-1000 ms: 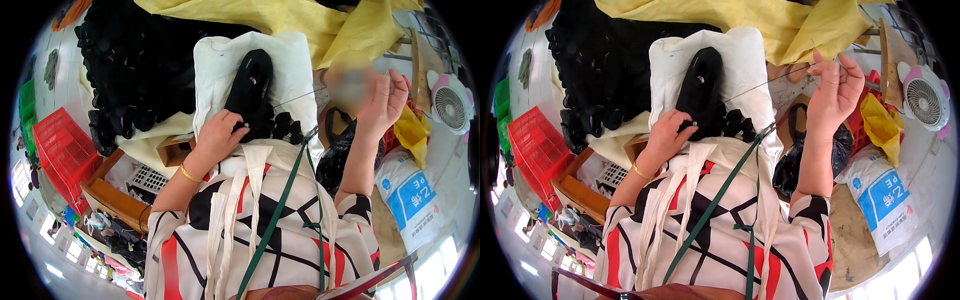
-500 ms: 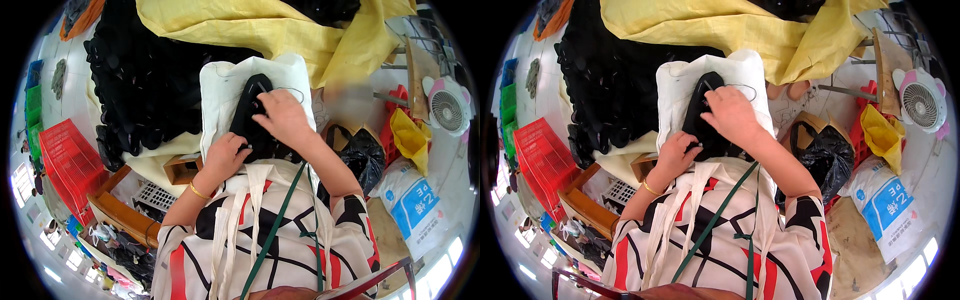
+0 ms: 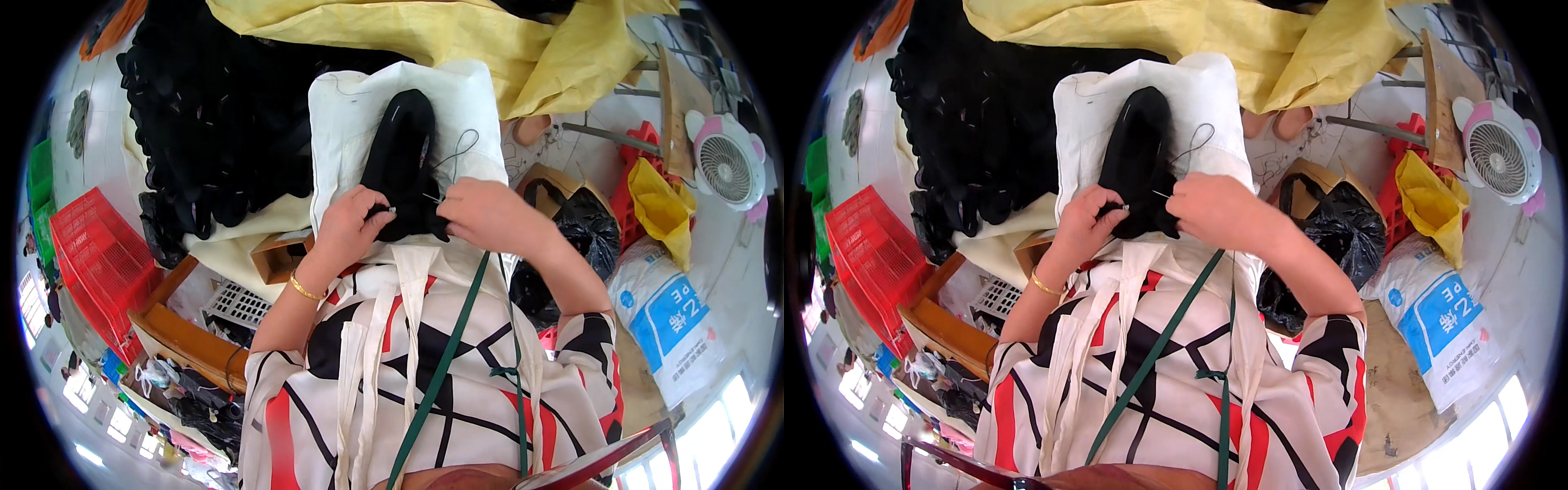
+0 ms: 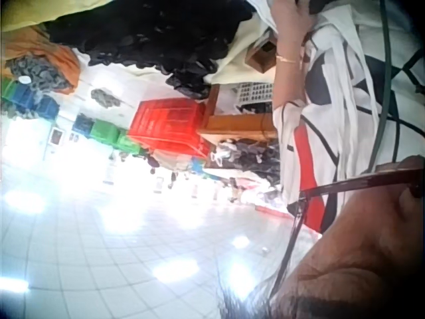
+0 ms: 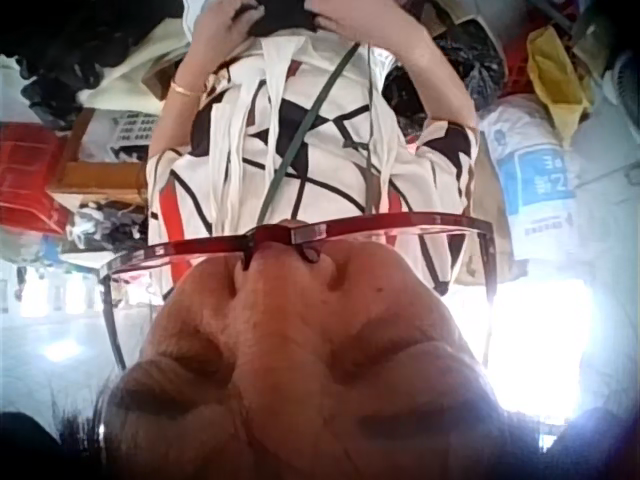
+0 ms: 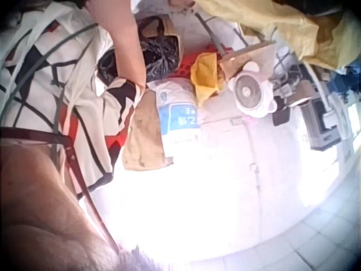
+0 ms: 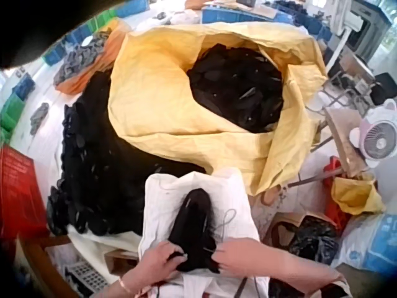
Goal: The person is sewing a black slipper using a needle and thread. They repeatedly insert the needle into the slipper's sole and pull the thread through to secure the material. The person works on a single slipper throughout the clip, occasionally adjusting its position on a white cloth.
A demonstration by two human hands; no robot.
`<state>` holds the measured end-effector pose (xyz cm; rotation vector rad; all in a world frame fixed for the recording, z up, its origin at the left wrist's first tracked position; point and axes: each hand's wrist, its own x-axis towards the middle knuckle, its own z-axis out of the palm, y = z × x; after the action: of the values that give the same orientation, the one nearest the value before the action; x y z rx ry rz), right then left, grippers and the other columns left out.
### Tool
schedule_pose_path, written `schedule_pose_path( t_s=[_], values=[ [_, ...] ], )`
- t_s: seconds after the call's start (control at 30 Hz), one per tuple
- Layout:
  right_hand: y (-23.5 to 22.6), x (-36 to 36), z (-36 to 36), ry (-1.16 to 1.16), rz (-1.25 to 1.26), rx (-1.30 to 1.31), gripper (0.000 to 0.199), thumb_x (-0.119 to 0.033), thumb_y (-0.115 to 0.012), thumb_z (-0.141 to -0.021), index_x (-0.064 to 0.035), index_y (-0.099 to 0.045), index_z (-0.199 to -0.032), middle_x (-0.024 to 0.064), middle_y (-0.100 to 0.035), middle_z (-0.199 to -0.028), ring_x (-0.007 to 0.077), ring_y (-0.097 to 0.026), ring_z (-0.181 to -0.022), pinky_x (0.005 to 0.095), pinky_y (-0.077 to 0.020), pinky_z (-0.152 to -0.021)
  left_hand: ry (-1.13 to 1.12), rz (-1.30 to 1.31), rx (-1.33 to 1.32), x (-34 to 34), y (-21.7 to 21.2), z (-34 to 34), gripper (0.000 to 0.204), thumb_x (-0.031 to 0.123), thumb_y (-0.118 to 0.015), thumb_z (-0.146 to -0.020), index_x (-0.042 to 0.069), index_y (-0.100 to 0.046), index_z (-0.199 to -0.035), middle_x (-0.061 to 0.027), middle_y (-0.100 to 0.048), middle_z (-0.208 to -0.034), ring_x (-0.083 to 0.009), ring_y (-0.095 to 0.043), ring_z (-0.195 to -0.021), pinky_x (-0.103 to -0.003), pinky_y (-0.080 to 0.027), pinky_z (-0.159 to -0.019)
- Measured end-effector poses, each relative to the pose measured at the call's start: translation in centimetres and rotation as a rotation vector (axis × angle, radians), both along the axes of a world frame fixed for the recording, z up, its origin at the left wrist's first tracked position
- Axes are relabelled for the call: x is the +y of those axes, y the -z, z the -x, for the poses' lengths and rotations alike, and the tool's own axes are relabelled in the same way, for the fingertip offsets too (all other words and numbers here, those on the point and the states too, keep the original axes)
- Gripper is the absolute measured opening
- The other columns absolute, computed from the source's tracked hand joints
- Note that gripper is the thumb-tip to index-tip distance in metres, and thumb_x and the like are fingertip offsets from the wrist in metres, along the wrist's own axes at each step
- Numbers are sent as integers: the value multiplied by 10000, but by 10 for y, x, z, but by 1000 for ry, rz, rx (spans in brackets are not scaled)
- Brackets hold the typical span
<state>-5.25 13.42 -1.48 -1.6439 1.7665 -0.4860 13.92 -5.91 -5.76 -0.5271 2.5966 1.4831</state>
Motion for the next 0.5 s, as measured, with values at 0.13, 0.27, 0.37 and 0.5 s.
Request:
schedule_pose_path(
  t_s=[0.13,0.27,0.37,0.5],
  values=[
    [26,12,-21,71,16,40,261,-183,-774,-802,-67,-675,-1013,100,-640,-860,281,-641,-835,383,-516,-724,12,-27,-20,-2,-6,0,170,136,-753,-836,43,-659,-943,-128,-617,-861,-345,-609,-767,-406,-488,-665],
    [-4,-2,-2,393,23,-285,204,-141,-700,-888,-40,-656,-1060,103,-640,-789,257,-656,-739,345,-520,-669,-25,10,31,1,-7,-3,185,131,-758,-841,33,-650,-955,-137,-605,-870,-336,-599,-781,-393,-484,-669],
    [-3,-17,-13,674,38,-444,142,-135,-621,-951,-44,-655,-1055,102,-654,-755,262,-649,-663,328,-509,-633,-34,32,33,4,-7,-5,192,112,-768,-841,36,-646,-968,-128,-586,-861,-307,-582,-763,-365,-474,-651],
    [18,-30,-22,668,-151,-668,142,-123,-640,-965,-31,-660,-1071,53,-659,-789,87,-605,-670,252,-507,-653,-17,72,81,6,-3,-8,207,85,-766,-826,33,-642,-984,-137,-592,-881,-328,-593,-778,-388,-485,-669]
  ],
)
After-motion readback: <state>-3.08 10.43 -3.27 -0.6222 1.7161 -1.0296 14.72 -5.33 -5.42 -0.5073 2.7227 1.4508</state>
